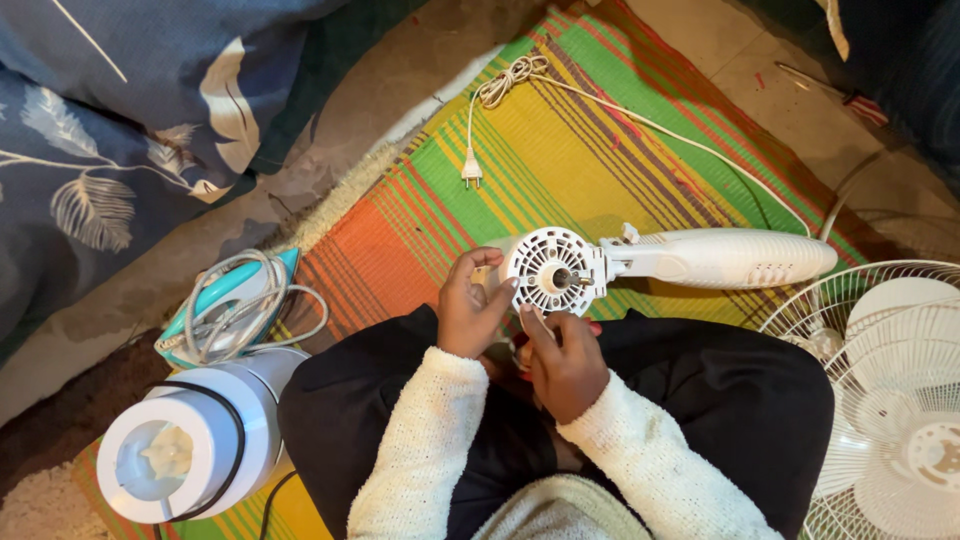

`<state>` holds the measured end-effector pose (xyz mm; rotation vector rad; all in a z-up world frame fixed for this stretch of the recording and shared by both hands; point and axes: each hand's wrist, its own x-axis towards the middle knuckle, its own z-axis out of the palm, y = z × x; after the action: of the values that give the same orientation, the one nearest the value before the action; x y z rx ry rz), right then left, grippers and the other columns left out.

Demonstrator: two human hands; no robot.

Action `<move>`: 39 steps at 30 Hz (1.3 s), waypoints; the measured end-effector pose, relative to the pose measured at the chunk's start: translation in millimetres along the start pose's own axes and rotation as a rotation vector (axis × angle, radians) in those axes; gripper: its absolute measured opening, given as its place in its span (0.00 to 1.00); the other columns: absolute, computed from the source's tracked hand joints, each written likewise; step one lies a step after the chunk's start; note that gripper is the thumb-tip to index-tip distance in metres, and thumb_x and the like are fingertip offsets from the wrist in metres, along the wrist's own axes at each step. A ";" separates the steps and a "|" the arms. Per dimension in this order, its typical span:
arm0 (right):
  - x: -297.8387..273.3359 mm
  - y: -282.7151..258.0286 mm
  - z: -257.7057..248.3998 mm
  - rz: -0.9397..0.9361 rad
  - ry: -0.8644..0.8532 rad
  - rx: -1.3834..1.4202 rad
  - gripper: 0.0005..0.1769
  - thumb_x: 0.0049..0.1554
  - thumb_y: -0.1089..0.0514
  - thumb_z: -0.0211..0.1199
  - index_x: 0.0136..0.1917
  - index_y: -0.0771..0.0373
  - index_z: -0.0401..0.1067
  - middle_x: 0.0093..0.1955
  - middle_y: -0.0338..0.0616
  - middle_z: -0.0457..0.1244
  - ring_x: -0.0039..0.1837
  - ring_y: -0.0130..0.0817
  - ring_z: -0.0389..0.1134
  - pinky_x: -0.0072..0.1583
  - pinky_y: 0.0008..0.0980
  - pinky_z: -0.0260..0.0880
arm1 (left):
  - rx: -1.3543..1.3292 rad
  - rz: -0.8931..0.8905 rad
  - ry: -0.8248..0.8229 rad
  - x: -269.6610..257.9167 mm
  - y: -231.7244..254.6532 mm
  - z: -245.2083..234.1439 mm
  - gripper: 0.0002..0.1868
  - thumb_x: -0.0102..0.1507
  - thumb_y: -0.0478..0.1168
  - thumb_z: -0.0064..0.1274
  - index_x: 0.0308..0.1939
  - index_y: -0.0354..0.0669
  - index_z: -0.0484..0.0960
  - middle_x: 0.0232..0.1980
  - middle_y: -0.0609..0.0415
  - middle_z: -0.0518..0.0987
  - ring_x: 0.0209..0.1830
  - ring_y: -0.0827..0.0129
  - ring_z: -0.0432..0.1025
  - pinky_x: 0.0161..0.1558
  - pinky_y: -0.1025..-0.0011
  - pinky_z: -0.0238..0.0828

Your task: The person sits on a mat and uses a screwdriver to tighten a screw on the rear motor housing of a disassembled white electric fan. The person holds the fan steady with one hand while turning the screwdriver with the other.

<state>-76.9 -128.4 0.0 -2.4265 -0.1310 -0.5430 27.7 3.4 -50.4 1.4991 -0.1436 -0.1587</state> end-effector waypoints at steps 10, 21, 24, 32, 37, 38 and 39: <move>-22.3 26.1 -5.0 0.027 -0.092 -0.149 0.31 0.49 0.66 0.64 0.67 0.60 0.71 0.47 0.48 0.62 0.44 0.46 0.67 0.47 0.43 0.69 | 0.270 -0.007 -0.007 4.9 21.1 -1.4 0.21 0.61 0.30 0.63 0.57 0.37 0.76 0.51 0.59 0.81 0.21 0.86 0.56 0.23 0.82 0.53; -31.9 17.0 -5.7 0.100 -0.012 0.041 0.28 0.53 0.70 0.62 0.68 0.69 0.69 0.51 0.54 0.62 0.47 0.48 0.68 0.50 0.39 0.71 | 0.369 0.060 0.021 -6.4 20.9 3.5 0.16 0.62 0.31 0.61 0.54 0.36 0.79 0.53 0.54 0.81 0.19 0.82 0.62 0.23 0.80 0.60; -31.3 15.2 -2.9 0.141 -0.009 0.109 0.26 0.54 0.71 0.62 0.67 0.69 0.70 0.51 0.55 0.62 0.46 0.46 0.68 0.48 0.38 0.71 | 0.354 0.043 0.003 -9.9 25.6 6.7 0.20 0.61 0.31 0.62 0.57 0.36 0.78 0.59 0.49 0.79 0.25 0.77 0.72 0.27 0.80 0.69; -34.4 27.7 -0.9 0.071 0.073 -0.073 0.27 0.52 0.71 0.64 0.65 0.60 0.75 0.48 0.50 0.62 0.47 0.48 0.67 0.48 0.41 0.70 | 0.415 0.151 -0.134 -18.8 35.4 10.3 0.45 0.52 0.33 0.70 0.69 0.37 0.63 0.71 0.43 0.65 0.50 0.64 0.76 0.41 0.73 0.78; -38.2 44.0 3.0 0.067 0.126 -0.040 0.24 0.53 0.70 0.65 0.63 0.58 0.76 0.49 0.51 0.62 0.47 0.48 0.67 0.48 0.40 0.69 | 0.425 0.127 -0.156 -18.2 34.1 9.5 0.45 0.52 0.32 0.70 0.70 0.38 0.62 0.71 0.44 0.64 0.48 0.64 0.76 0.41 0.73 0.77; -38.0 46.8 3.4 0.065 0.137 -0.047 0.24 0.53 0.70 0.65 0.62 0.58 0.77 0.49 0.51 0.62 0.47 0.48 0.67 0.48 0.39 0.69 | 0.424 0.114 -0.153 -17.5 34.3 9.6 0.45 0.52 0.32 0.70 0.70 0.38 0.62 0.70 0.44 0.64 0.47 0.65 0.76 0.40 0.74 0.77; -38.3 49.0 3.6 0.064 0.146 -0.052 0.23 0.53 0.70 0.65 0.61 0.58 0.77 0.49 0.52 0.61 0.47 0.48 0.66 0.48 0.39 0.69 | 0.423 0.100 -0.148 -17.2 34.2 9.4 0.45 0.52 0.32 0.70 0.69 0.38 0.62 0.70 0.44 0.65 0.46 0.66 0.76 0.39 0.74 0.77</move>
<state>-99.5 -163.3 -46.4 -2.4223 0.0227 -0.7003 9.6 -0.2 -15.6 1.8970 -0.3896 -0.1656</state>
